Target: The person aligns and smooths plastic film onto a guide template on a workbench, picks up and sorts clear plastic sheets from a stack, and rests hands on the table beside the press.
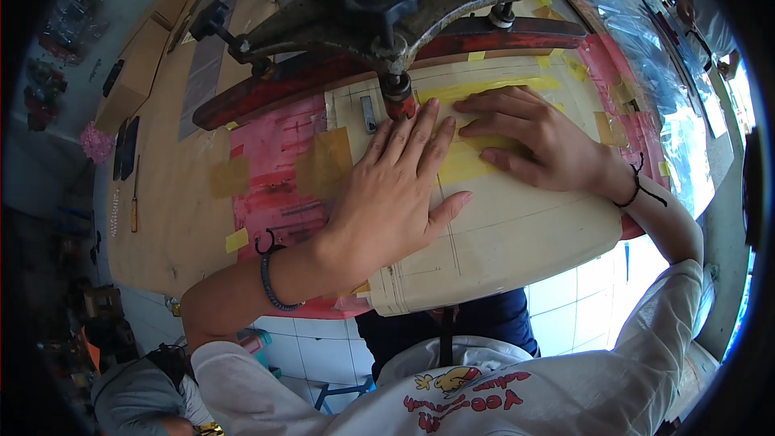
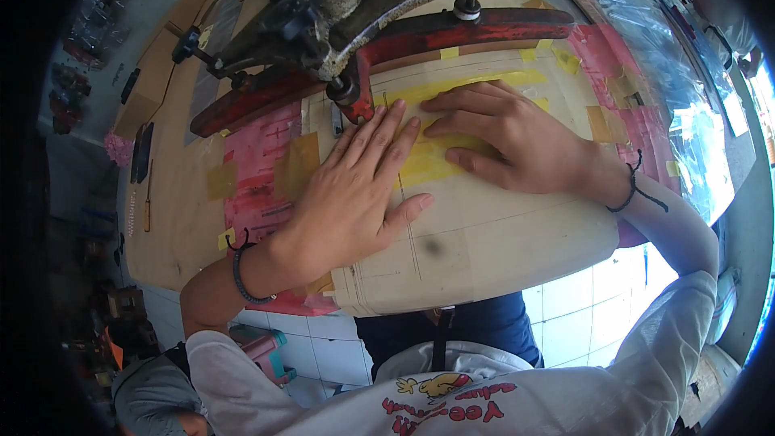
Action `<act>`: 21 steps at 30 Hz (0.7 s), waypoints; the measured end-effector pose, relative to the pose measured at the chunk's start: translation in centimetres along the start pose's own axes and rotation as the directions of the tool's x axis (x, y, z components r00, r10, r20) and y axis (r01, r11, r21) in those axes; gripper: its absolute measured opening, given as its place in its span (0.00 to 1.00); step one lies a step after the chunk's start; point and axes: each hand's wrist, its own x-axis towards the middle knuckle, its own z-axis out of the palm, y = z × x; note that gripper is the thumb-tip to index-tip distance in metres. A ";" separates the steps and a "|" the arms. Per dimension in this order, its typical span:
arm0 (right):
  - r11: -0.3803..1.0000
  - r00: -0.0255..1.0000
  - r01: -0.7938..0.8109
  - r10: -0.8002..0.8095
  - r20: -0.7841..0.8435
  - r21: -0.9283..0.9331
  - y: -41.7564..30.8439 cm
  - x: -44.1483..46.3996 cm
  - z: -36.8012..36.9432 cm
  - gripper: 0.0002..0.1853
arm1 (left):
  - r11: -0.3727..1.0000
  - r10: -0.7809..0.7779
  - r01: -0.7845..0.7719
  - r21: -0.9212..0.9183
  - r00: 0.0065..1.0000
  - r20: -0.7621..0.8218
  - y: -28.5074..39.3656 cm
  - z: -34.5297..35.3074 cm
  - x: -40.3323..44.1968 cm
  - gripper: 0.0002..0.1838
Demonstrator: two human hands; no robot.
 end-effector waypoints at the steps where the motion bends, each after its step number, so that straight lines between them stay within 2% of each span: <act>1: 1.000 1.000 0.001 -0.001 -0.002 0.000 0.0 0.0 0.0 0.17 | 1.000 -0.004 0.004 -0.001 1.000 0.003 0.0 0.0 0.0 0.43; 21: 1.000 1.000 0.002 -0.002 0.010 -0.003 0.0 0.3 -0.1 0.17 | 1.000 -0.012 0.011 -0.021 1.000 -0.024 0.0 0.1 -0.2 0.42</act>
